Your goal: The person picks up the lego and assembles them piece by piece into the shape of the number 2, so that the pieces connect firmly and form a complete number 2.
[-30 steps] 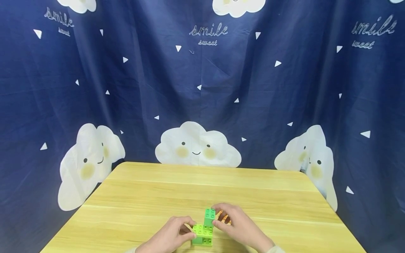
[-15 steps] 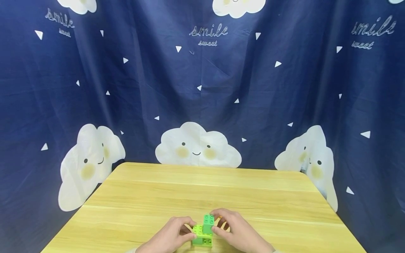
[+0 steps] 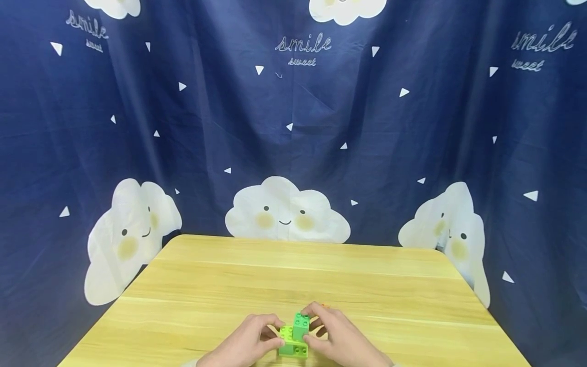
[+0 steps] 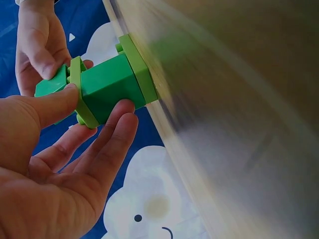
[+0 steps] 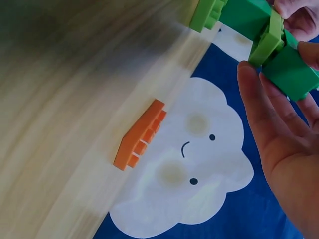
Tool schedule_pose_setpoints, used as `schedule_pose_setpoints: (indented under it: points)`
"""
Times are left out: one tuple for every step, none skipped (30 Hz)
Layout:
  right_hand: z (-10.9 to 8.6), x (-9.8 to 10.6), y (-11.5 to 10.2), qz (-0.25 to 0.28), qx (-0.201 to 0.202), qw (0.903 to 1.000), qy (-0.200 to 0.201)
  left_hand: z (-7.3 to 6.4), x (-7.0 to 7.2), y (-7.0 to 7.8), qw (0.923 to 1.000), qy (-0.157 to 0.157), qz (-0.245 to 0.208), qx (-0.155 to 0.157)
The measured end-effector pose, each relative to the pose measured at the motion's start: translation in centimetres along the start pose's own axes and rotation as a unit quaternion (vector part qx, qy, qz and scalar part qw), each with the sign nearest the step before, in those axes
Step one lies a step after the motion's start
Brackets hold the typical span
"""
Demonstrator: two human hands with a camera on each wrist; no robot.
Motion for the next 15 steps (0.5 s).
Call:
schedule_pose_setpoints:
  points:
    - [0.08,-0.11,-0.04,0.004,0.008,1.0,0.0,0.0,-0.01,-0.02,1.0,-0.001,-0.002,0.0]
    - [0.14,-0.21,-0.08,0.007,0.016,0.9999,0.001,0.0,-0.02,-0.04,1.0,-0.002,-0.003,-0.001]
    - [0.19,-0.28,-0.09,0.009,0.021,0.9997,0.002,-0.01,-0.04,-0.05,1.0,-0.002,-0.004,-0.001]
    - [0.21,-0.32,-0.06,0.012,0.024,0.9996,0.003,-0.02,-0.05,-0.05,1.0,-0.003,-0.004,-0.001]
    - [0.22,-0.36,0.02,0.015,0.023,0.9996,0.003,-0.03,-0.04,-0.04,1.0,-0.003,-0.003,-0.001]
    - [0.21,-0.37,0.1,0.017,0.021,0.9996,0.004,-0.05,-0.04,-0.04,1.0,-0.002,-0.002,-0.001]
    - [0.17,-0.37,0.22,0.018,0.014,0.9997,0.005,-0.06,-0.03,-0.04,1.0,-0.002,-0.002,0.0]
    - [0.14,-0.35,0.31,0.016,0.009,0.9998,0.007,-0.06,-0.03,-0.02,1.0,-0.002,-0.001,0.001]
    - [0.11,-0.34,0.36,0.015,0.004,0.9999,0.007,-0.06,-0.02,0.0,1.0,-0.002,-0.001,0.002]
    - [0.07,-0.31,0.42,0.012,-0.002,0.9999,0.009,-0.07,0.0,0.02,1.0,-0.001,0.0,0.003]
    - [0.07,-0.3,0.44,0.01,-0.005,0.9999,0.011,-0.07,0.02,0.06,1.0,-0.001,0.002,0.003]
    - [0.09,-0.31,0.43,0.01,-0.007,0.9999,0.012,-0.07,0.02,0.09,1.0,0.0,0.003,0.003]
    - [0.11,-0.33,0.4,0.01,-0.008,0.9998,0.013,-0.08,0.02,0.13,1.0,0.0,0.004,0.003]
    - [0.17,-0.38,0.34,0.012,-0.006,0.9998,0.014,-0.08,0.03,0.18,1.0,0.001,0.007,0.001]
    - [0.21,-0.44,0.26,0.015,-0.004,0.9998,0.014,-0.08,0.04,0.23,1.0,0.003,0.009,0.0]
Point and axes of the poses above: each hand's wrist, its own z-axis towards the middle knuckle, its own x-axis out of the back of the hand, y = z × x, the point moved 9 cm from there along z, towards the middle knuckle, and after that the axes turned 13 degrees about -y, right-handed, at the moved point
